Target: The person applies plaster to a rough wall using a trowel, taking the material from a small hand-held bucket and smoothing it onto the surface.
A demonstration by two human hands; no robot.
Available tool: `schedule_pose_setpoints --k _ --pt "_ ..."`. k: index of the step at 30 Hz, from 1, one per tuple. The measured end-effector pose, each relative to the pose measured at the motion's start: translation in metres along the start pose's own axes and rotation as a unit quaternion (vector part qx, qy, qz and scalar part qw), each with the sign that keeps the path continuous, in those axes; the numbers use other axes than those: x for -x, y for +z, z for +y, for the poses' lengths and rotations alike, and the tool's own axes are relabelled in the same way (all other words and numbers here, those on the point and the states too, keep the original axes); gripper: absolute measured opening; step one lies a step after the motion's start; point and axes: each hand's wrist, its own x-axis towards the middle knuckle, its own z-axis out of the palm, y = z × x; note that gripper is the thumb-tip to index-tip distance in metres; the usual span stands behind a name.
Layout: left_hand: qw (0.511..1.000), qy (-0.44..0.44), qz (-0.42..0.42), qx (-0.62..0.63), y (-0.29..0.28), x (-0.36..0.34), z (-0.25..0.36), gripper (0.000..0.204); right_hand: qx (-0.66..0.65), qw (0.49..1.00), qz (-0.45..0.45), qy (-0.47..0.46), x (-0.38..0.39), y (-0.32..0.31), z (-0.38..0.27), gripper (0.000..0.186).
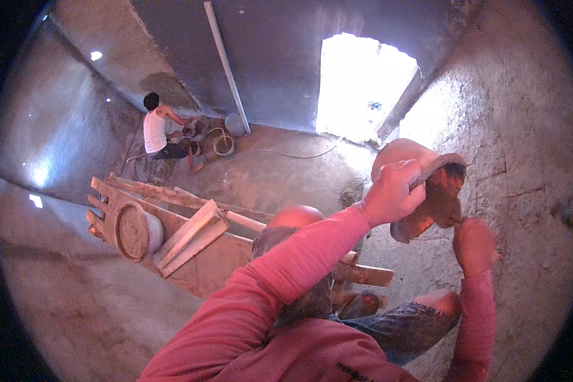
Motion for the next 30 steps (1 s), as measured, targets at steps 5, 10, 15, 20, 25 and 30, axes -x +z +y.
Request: schedule_pose_setpoints --k 5,10,15,20,25,30 --pt "0.998 0.052 0.027 -0.035 -0.008 0.007 0.000 0.014 -0.291 0.943 -0.105 -0.125 0.000 0.013 -0.027 0.021" --pt "0.996 0.075 0.040 -0.037 -0.006 -0.011 -0.003 0.031 -0.305 0.944 0.105 -0.071 0.019 0.040 0.003 0.023" --pt "0.999 -0.001 0.041 0.004 -0.019 -0.004 -0.010 0.013 -0.155 0.965 0.207 -0.049 0.014 -0.008 0.013 0.021" --pt "0.997 0.022 0.038 -0.061 0.000 -0.009 -0.004 0.026 -0.011 0.999 0.004 0.046 0.013 -0.023 0.023 0.029" --pt "0.999 0.007 0.034 -0.014 0.007 -0.003 0.004 0.030 -0.051 0.998 -0.039 -0.020 0.006 -0.012 -0.005 0.031" --pt "0.999 -0.008 0.032 -0.040 0.002 0.002 -0.005 0.031 -0.147 0.984 -0.025 -0.098 0.025 -0.018 -0.022 0.026"
